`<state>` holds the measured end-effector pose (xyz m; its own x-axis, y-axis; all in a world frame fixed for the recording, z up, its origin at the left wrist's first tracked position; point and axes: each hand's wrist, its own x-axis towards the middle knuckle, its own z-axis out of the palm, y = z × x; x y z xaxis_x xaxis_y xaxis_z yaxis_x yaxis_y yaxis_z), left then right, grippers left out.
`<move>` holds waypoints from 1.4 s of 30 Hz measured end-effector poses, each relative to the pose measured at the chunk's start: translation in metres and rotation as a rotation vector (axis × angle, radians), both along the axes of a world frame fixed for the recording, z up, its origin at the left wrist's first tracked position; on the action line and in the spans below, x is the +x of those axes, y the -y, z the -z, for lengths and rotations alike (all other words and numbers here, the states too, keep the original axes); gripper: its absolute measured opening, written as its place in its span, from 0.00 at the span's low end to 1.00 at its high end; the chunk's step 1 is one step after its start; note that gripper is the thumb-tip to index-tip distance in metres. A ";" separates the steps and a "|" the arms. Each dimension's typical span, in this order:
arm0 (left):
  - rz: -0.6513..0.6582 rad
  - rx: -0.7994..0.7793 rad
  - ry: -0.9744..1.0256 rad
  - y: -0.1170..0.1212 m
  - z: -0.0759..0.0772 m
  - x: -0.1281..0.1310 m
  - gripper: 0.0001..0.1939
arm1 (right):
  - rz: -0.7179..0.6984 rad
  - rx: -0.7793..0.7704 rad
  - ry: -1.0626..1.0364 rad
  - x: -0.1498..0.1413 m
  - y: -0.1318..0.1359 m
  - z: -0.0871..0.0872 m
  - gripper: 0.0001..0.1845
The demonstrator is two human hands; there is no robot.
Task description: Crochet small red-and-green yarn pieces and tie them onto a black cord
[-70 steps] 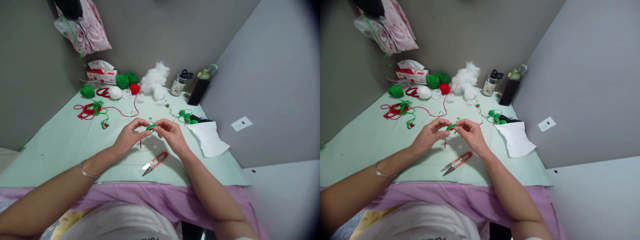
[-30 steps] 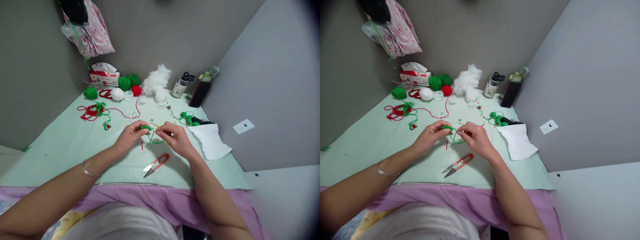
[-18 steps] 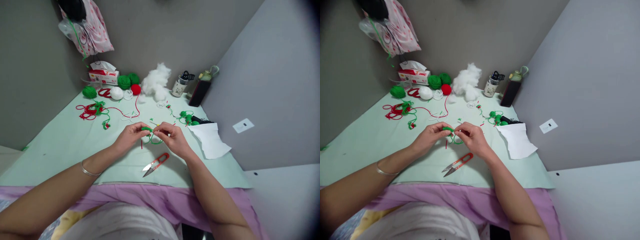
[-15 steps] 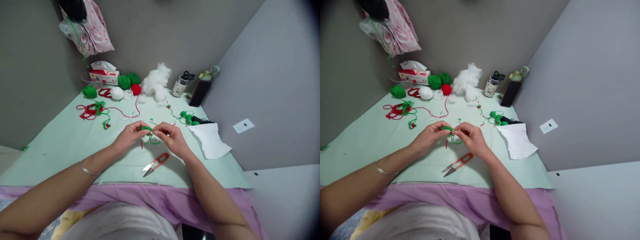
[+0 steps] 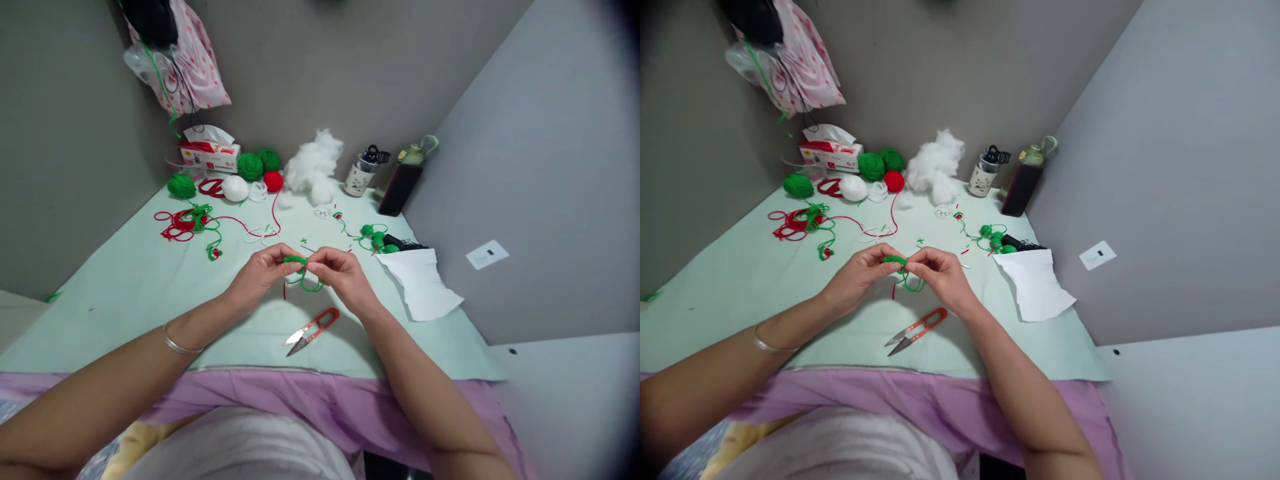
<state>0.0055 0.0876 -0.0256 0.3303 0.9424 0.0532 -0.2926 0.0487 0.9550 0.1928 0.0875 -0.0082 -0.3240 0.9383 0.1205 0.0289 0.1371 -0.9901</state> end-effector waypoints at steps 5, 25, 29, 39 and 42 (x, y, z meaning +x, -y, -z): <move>-0.053 0.033 -0.048 0.000 -0.001 0.001 0.07 | 0.039 0.067 0.076 -0.003 0.001 -0.001 0.11; 0.094 0.014 -0.100 -0.004 -0.005 -0.005 0.08 | 0.075 0.205 0.244 0.003 0.000 -0.003 0.10; 0.150 0.016 -0.161 -0.003 -0.004 -0.005 0.10 | 0.113 0.200 0.188 0.007 -0.003 -0.006 0.09; 0.267 0.013 -0.321 -0.003 0.007 -0.005 0.14 | -0.123 -0.077 0.061 0.005 -0.001 -0.010 0.10; 0.363 0.021 -0.346 -0.002 0.008 -0.001 0.14 | 0.053 -0.071 -0.082 0.007 -0.010 -0.004 0.10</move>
<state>0.0045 0.0892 -0.0334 0.6386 0.7630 -0.1002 0.0740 0.0687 0.9949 0.2003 0.0978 -0.0045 -0.2658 0.9609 0.0773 -0.0473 0.0671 -0.9966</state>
